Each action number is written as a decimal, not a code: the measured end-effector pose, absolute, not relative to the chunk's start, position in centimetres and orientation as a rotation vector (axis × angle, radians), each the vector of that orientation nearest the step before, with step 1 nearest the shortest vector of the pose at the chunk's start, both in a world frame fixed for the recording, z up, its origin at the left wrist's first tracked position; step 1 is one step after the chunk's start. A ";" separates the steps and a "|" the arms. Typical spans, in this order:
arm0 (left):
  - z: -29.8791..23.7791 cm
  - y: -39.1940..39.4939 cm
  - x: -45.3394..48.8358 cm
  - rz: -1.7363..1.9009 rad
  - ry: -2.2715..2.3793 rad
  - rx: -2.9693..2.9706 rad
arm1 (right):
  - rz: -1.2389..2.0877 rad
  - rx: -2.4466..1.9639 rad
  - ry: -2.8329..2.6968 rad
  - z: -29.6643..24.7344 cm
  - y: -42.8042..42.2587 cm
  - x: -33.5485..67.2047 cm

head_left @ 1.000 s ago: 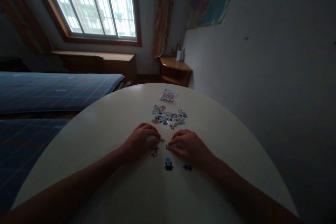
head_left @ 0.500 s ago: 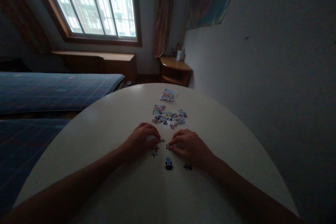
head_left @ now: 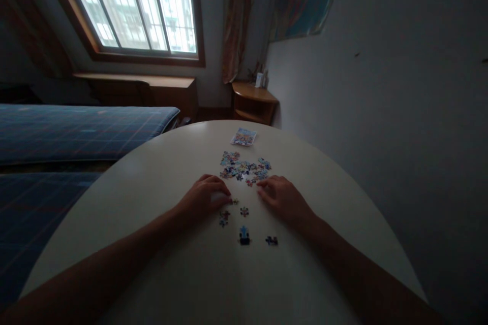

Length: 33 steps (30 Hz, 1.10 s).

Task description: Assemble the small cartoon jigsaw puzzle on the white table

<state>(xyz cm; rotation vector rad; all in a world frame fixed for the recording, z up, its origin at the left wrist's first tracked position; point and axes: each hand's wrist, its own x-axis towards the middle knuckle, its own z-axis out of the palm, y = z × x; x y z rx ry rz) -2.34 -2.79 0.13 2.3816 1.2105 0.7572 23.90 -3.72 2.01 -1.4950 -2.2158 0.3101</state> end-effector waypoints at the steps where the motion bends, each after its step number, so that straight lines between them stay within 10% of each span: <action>1: 0.1 -2.7 -2.4 0.754 1.206 2.385 | 0.289 -1.504 -2.216 1.9 -3.6 24.0; 33: -0.1 -2.8 -1.7 0.816 1.267 2.370 | 0.318 -1.363 -2.245 1.3 -3.9 23.6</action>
